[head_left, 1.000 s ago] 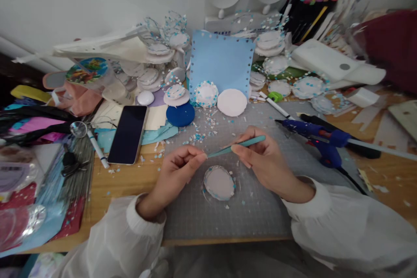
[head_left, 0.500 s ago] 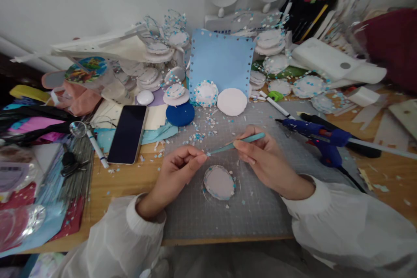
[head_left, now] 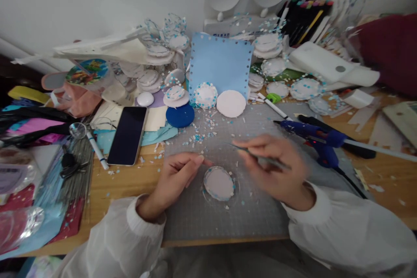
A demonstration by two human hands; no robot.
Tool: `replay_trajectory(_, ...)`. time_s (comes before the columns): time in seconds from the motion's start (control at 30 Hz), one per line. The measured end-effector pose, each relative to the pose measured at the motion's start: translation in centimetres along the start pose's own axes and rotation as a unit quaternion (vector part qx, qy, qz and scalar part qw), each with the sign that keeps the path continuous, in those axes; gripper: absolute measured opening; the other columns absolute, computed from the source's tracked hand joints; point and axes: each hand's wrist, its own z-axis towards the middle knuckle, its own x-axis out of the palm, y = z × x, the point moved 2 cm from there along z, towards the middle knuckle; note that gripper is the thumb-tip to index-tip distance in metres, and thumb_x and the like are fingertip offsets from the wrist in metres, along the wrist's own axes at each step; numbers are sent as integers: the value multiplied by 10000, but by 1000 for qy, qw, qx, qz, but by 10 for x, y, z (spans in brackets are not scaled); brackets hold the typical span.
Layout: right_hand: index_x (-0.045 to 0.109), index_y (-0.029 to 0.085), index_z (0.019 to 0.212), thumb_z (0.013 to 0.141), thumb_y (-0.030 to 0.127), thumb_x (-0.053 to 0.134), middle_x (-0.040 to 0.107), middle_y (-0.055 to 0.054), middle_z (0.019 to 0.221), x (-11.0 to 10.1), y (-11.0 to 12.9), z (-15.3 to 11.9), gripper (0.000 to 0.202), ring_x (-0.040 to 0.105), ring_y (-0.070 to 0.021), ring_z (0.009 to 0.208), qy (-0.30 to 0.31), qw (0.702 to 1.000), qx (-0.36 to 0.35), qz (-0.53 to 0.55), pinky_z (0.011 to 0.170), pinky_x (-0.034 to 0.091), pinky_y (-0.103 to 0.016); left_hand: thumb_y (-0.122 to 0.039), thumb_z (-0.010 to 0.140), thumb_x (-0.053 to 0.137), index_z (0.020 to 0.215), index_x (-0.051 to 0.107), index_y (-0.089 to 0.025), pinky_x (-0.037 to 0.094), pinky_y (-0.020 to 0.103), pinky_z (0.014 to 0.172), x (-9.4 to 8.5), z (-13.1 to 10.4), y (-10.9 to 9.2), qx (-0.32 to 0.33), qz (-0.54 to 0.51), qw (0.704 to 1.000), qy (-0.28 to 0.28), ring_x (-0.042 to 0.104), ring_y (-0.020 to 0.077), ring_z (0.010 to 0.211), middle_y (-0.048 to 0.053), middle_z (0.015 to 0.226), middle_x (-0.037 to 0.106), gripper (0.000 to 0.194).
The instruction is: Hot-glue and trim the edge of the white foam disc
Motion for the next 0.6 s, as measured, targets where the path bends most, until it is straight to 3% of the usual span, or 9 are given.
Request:
replay_trajectory(0.07,599,257,840,781,101,635,739,-38,951,1,12,-1,171,674,-146,685,86,980,-144,-112,571,495,-298,-506,855,573,829,750,-168,140,239,399,1,-1,0,-11,1,1000,16,231,62,372,-74,388,299,382)
replay_trajectory(0.13,620,248,797,801,135,602,747,-37,976,4,22,-3,115,651,-115,634,145,936,-256,-193,552,491,-275,-543,835,576,703,706,-152,142,234,396,2,-3,0,-16,2,999,34,232,61,380,-71,394,299,433)
replay_trajectory(0.27,606,244,701,834,206,539,754,-52,942,18,36,-9,154,637,-116,671,160,880,-374,-245,571,509,-252,-576,805,589,441,437,-157,162,231,396,3,-4,1,-26,10,998,61,225,52,392,-63,398,284,575)
replay_trajectory(0.33,593,245,675,852,226,519,752,-49,932,26,38,-11,193,624,-120,655,166,870,-385,-259,551,501,-256,-560,812,589,440,402,-161,159,229,394,4,-5,2,-33,12,998,54,227,49,390,-62,400,294,577)
replay_trajectory(0.43,616,216,728,858,185,525,740,-55,962,30,40,-11,161,630,-129,683,183,879,-350,-267,592,505,-277,-529,807,607,440,388,-164,148,227,390,4,-4,1,-33,-2,999,38,218,47,386,-65,400,290,562)
replay_trajectory(0.6,584,200,907,810,73,519,692,-47,937,4,42,-24,173,623,-160,822,152,930,-246,-228,756,503,-325,-483,809,596,579,620,-158,138,229,387,2,-1,0,-28,-16,999,12,226,60,366,-64,387,321,399)
